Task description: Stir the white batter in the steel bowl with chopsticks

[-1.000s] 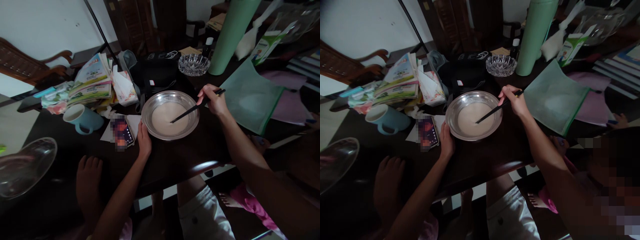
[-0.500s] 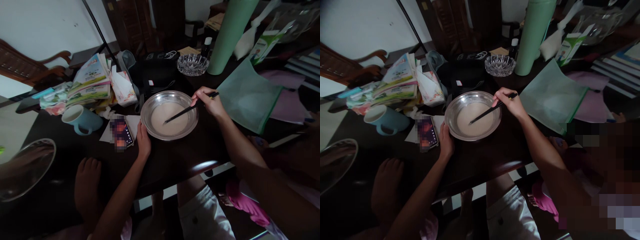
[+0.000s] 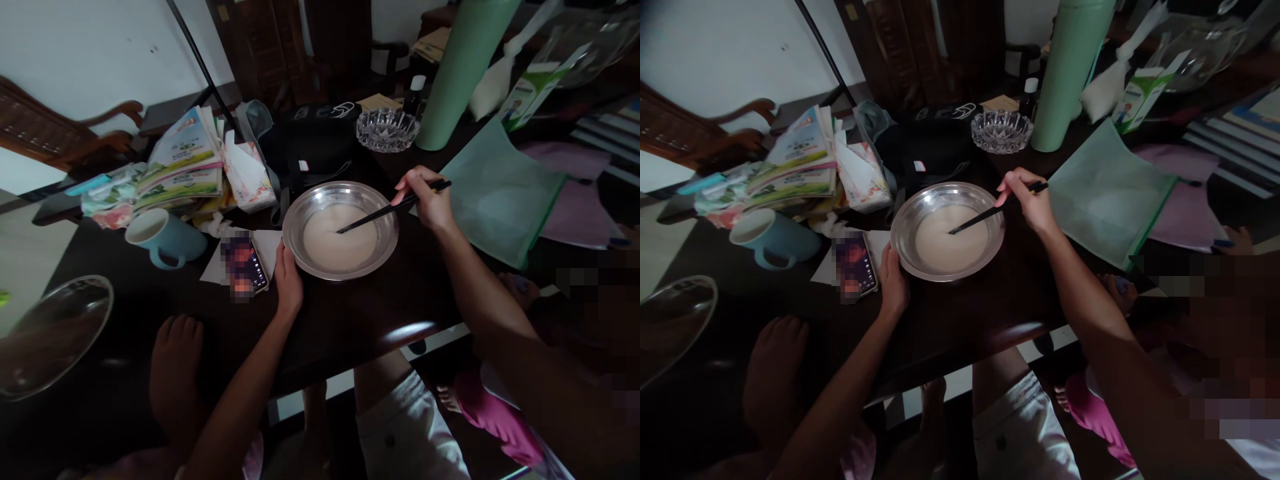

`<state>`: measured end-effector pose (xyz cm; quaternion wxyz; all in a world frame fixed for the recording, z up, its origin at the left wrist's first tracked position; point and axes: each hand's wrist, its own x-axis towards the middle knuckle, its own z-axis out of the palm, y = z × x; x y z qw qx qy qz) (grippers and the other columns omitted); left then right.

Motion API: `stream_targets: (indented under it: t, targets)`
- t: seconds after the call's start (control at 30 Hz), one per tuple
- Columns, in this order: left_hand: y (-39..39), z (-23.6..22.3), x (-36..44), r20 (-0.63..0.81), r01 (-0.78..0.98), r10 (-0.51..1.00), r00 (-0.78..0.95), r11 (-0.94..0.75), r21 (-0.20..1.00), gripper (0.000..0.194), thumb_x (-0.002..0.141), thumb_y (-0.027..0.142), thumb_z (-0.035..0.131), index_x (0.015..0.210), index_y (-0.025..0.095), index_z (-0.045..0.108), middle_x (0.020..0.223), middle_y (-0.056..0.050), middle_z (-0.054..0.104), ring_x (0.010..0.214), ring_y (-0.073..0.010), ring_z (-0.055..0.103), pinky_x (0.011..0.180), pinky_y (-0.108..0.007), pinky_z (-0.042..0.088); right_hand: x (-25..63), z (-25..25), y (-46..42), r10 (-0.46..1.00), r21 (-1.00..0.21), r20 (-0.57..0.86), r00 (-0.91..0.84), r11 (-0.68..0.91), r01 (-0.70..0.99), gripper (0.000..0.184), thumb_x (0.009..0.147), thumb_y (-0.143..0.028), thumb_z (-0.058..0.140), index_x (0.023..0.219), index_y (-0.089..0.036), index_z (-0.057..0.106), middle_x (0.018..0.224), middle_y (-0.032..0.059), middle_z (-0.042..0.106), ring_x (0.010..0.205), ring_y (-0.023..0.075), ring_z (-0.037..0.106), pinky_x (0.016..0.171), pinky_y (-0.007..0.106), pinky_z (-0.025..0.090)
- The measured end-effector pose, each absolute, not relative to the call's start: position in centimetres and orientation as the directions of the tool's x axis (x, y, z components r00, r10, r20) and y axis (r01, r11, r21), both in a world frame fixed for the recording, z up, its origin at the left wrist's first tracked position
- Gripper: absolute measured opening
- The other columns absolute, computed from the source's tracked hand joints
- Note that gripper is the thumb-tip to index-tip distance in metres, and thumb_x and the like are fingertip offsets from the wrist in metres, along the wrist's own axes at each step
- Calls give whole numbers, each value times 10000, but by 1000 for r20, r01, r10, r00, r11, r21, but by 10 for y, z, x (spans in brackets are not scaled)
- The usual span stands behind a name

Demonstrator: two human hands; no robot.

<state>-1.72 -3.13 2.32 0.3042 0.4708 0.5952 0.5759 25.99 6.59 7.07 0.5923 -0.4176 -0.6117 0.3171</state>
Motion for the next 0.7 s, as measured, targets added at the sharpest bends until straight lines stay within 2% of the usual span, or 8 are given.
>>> stream_targets:
  t: [0.1, 0.23, 0.3, 0.43, 0.5, 0.6, 0.7]
  targets:
    - [-32, 23, -17, 181, 212, 911, -369, -107, 971, 475, 966, 541, 432, 1203, 192, 651, 1305, -96, 660, 1279, -220, 564, 1144, -366, 383, 259, 69, 67, 901, -902, 429, 67, 422, 94, 482, 841, -693, 562, 675, -252, 666, 479, -35, 615, 461, 127, 570, 597, 312, 505]
    - [-31, 23, -17, 175, 199, 905, -389, -103, 975, 473, 960, 537, 449, 1201, 184, 653, 1299, -94, 662, 1254, -216, 577, 1136, -356, 386, 257, 69, 67, 909, -904, 409, -77, 415, 104, 431, 806, -676, 626, 746, -257, 707, 591, -19, 699, 577, 147, 651, 671, 321, 525]
    - [-31, 22, -17, 177, 200, 904, -389, -105, 974, 466, 961, 526, 450, 1197, 179, 653, 1301, -97, 662, 1253, -215, 575, 1134, -357, 388, 258, 69, 68, 902, -893, 429, -39, 430, 131, 427, 811, -668, 627, 739, -255, 704, 615, -16, 708, 617, 151, 667, 696, 322, 530]
    - [-31, 20, -17, 184, 190, 907, -379, -118, 975, 459, 965, 515, 443, 1196, 177, 649, 1304, -101, 659, 1260, -218, 571, 1135, -363, 387, 262, 69, 69, 889, -892, 446, 101, 434, 122, 478, 856, -674, 558, 676, -245, 666, 504, -30, 626, 520, 137, 615, 640, 314, 523]
    - [-31, 21, -16, 181, 178, 909, -375, -121, 977, 472, 964, 519, 440, 1208, 168, 641, 1305, -111, 657, 1263, -225, 571, 1136, -370, 388, 261, 69, 66, 899, -897, 437, 34, 432, 94, 463, 862, -659, 565, 691, -243, 674, 500, -31, 627, 502, 133, 609, 626, 313, 525]
    - [-31, 23, -16, 181, 193, 910, -374, -115, 975, 481, 961, 526, 445, 1211, 165, 641, 1324, -115, 647, 1273, -229, 564, 1136, -371, 390, 256, 73, 61, 898, -894, 423, -122, 436, 102, 389, 857, -608, 616, 756, -245, 709, 605, -13, 702, 591, 143, 668, 673, 316, 543]
    - [-31, 24, -17, 171, 216, 909, -380, -92, 972, 469, 963, 531, 439, 1203, 186, 650, 1327, -99, 648, 1272, -221, 562, 1140, -370, 386, 255, 75, 59, 895, -880, 439, -85, 447, 163, 352, 871, -567, 625, 748, -247, 704, 666, 2, 726, 669, 155, 695, 704, 323, 549]
